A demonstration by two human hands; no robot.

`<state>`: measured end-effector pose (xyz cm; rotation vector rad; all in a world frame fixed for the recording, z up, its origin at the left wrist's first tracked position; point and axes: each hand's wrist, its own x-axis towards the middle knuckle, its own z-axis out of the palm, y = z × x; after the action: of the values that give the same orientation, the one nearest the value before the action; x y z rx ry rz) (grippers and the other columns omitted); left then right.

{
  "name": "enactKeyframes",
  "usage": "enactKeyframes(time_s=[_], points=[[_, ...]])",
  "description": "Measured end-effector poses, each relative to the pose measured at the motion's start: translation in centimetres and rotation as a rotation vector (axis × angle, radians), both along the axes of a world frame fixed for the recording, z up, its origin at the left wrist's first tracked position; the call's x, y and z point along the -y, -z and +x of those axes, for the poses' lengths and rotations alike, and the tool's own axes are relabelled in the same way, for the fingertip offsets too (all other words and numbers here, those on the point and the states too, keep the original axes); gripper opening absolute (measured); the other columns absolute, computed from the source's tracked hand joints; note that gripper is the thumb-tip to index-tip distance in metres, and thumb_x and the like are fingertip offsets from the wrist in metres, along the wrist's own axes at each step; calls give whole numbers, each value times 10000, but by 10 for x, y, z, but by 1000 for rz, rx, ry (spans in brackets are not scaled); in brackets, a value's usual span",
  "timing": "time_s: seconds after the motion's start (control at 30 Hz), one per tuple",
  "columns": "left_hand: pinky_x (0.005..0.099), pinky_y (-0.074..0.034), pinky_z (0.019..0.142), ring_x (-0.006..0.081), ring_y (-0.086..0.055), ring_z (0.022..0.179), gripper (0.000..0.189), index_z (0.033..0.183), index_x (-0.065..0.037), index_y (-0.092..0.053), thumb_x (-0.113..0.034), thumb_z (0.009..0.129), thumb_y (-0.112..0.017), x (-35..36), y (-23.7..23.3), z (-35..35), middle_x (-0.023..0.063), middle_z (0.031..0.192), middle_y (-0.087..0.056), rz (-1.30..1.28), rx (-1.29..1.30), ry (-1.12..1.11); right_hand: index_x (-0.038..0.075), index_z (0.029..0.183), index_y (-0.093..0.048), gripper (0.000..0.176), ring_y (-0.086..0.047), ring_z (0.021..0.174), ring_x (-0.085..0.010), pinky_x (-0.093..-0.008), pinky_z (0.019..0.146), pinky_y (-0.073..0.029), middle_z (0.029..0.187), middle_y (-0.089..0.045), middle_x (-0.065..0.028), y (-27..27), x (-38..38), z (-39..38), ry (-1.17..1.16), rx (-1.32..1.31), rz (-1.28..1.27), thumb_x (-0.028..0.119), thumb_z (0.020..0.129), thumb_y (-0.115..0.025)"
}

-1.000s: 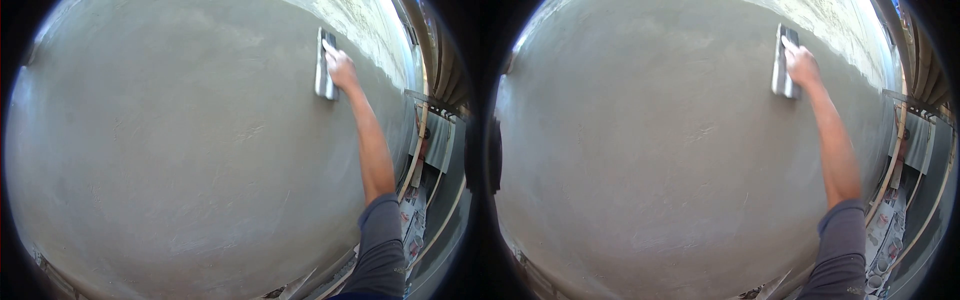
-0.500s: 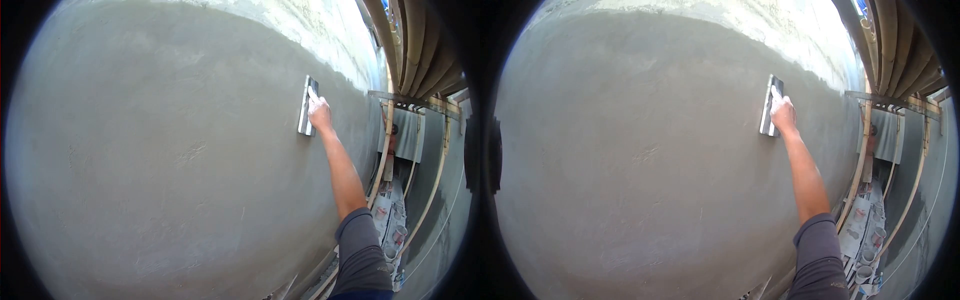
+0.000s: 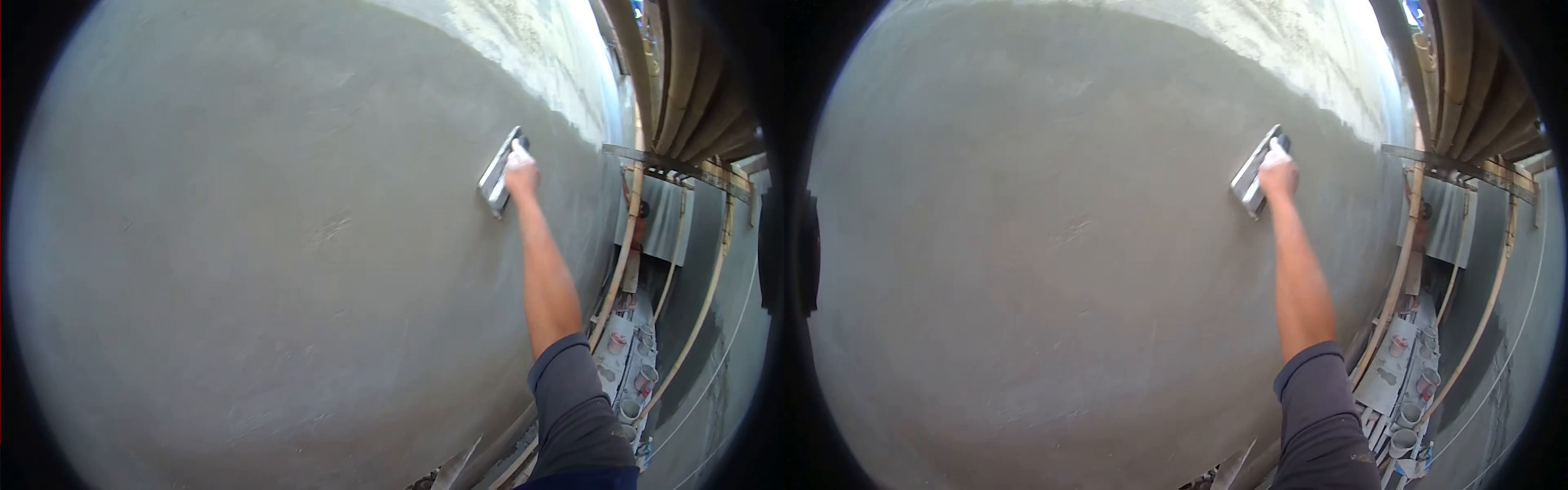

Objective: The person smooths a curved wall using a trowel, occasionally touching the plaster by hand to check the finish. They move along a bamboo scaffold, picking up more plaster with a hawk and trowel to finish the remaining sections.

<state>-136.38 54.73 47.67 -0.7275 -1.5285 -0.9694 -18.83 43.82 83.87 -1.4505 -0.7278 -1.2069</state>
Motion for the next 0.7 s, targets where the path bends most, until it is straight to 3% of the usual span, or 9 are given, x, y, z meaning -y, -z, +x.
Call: enactKeyframes(time_s=[0.13, 0.27, 0.37, 0.47, 0.53, 0.57, 0.63, 0.67, 0.7], points=[[358, -456, 603, 244, -489, 610, 798, 1428, -26, -343, -588, 895, -534, -5, 9, 2, 103, 775, -535, 8, 44, 18, 137, 1252, -645, 360, -662, 915, -373, -434, 838, -509, 973, -680, -221, 11, -15, -89, -125, 99, 26, 219, 925, -518], [346, -445, 562, 221, -468, 553, 776, 1434, -34, -333, -588, 918, -500, 2, -3, -3, 75, 722, -528, -38, -59, -61, 125, 1271, -625, 354, -603, 736, -352, -438, 690, -499, 817, -577, -168, 40, -30, -206, -275, 405, -47, 157, 931, -532], [336, -438, 532, 204, -453, 510, 759, 1439, -40, -325, -587, 935, -475, 9, -2, -11, 53, 682, -522, -97, -222, -207, 137, 1289, -596, 374, -594, 672, -358, -454, 579, -506, 840, -532, -171, 53, -36, -238, -261, 503, -201, 146, 920, -536], [327, -430, 502, 187, -438, 467, 744, 1444, -45, -318, -587, 952, -449, 13, -3, -19, 32, 642, -517, -82, -531, -507, 153, 1245, -619, 382, -635, 732, -330, -432, 631, -544, 907, -556, -165, 85, -25, -265, -327, 623, -364, 110, 867, -588], [324, -427, 492, 181, -433, 452, 738, 1446, -47, -315, -587, 958, -441, 12, 1, -26, 25, 629, -515, -52, -588, -585, 143, 1282, -579, 420, -645, 764, -310, -408, 659, -551, 961, -582, -152, 86, -12, -239, -294, 665, -149, 108, 864, -606], [318, -442, 498, 195, -456, 467, 817, 1413, -12, -337, -638, 905, -466, 11, 9, -28, 43, 652, -533, -65, -409, -483, 137, 1300, -559, 442, -650, 780, -300, -396, 674, -555, 989, -595, -146, 83, -5, -217, -281, 696, -46, 107, 863, -615], [310, -476, 532, 235, -514, 525, 990, 1344, 62, -385, -742, 786, -534, 7, 21, -33, 94, 727, -572, -97, -41, -294, 49, 1411, -371, 601, -669, 888, -295, -383, 777, -528, 1149, -634, -164, 72, 10, -171, -513, 127, 79, 168, 894, -654], [306, -493, 549, 255, -543, 553, 1078, 1309, 100, -409, -794, 727, -568, 4, 19, -37, 119, 764, -592, -111, 136, -199, -27, 1319, -472, 542, -672, 877, -259, -367, 783, -514, 1087, -663, -177, 63, 20, -144, -388, -20, 78, 217, 885, -686], [303, -511, 566, 274, -572, 582, 1167, 1274, 137, -432, -846, 668, -602, 3, 15, -42, 145, 801, -611, -121, 309, -103, -48, 1209, -546, 472, -650, 808, -228, -350, 754, -511, 969, -661, -143, 59, 20, -110, -334, 26, 120, 243, 873, -703]])
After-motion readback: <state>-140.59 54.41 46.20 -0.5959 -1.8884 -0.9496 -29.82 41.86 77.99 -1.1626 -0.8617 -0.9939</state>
